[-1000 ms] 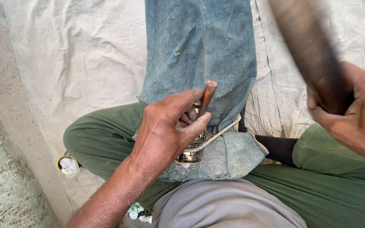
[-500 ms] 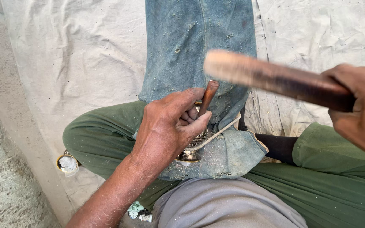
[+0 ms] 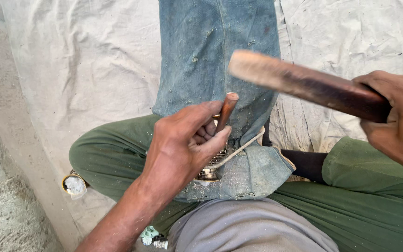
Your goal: The person sits cross-legged on the ground with a small decorated brass vessel held on a cloth pad on their lap. They hold a wooden punch against the vessel and repeatedly strike it with a wooden mallet, repositioning the punch around the vessel body, and briefly turn and reposition the vessel before resuming hammering.
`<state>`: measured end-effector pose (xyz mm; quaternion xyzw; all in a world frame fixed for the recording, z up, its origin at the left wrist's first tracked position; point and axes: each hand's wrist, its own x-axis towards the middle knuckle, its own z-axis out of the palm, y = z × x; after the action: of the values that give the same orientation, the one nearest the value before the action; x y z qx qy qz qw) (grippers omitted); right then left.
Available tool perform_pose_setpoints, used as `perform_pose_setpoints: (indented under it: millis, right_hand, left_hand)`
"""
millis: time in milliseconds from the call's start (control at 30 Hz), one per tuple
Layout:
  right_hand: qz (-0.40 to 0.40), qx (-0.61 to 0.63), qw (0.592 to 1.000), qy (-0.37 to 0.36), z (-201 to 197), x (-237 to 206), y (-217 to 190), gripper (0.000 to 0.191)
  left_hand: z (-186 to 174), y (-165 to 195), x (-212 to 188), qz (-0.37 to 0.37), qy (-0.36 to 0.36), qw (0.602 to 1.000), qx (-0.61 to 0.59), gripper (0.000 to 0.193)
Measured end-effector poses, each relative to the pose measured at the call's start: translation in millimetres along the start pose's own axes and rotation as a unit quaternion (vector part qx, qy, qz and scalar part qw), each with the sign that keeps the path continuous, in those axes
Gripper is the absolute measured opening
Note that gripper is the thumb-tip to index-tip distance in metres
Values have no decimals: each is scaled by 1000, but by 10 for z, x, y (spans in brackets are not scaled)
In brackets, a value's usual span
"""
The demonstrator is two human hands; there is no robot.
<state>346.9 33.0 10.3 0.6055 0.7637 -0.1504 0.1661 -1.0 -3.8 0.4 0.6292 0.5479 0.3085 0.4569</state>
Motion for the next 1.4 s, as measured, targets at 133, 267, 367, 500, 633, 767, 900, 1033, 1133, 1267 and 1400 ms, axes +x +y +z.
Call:
perform_pose_setpoints:
  millis: [133, 267, 367, 500, 633, 767, 900, 1033, 1133, 1267, 1400]
  right_hand:
    - [49, 378, 924, 24, 131, -61, -21, 36]
    - [43, 372, 926, 52, 170, -196, -81, 31]
    - [64, 331, 939, 71, 133, -308, -155, 33]
    - [95, 129, 987, 10, 90, -392, -150, 32]
    - [7, 169, 982, 84, 228, -399, -11, 29]
    - [70, 284, 956, -7, 317, -433, 243, 25]
    - [73, 200, 976, 51, 411, -408, 249, 33]
    - [90, 238, 966, 40, 344, -356, 89, 24]
    - [41, 232, 970, 52, 216, -311, -12, 33]
    - [81, 185, 979, -37, 170, -306, -77, 34]
    - [66, 301, 951, -34, 281, -351, -18, 34]
  left_hand:
    - [-68, 35, -26, 4, -38, 999, -2, 48]
    - [-79, -30, 73, -30, -86, 996, 4, 46]
    - [-65, -42, 90, -46, -104, 993, 24, 39]
    - [-61, -9, 47, 9, -98, 995, 25, 49]
    - [-57, -5, 60, 12, -81, 997, 11, 43]
    - [-48, -12, 62, -7, -87, 996, 25, 41]
    - [-41, -5, 29, 50, -65, 996, 18, 48]
    - [-45, -14, 33, 8, -78, 997, 9, 44]
    - [-35, -33, 59, 23, -74, 997, 3, 45]
    - [-23, -48, 59, 6, -77, 997, 12, 42]
    - [-23, -59, 64, 46, -67, 997, 12, 46]
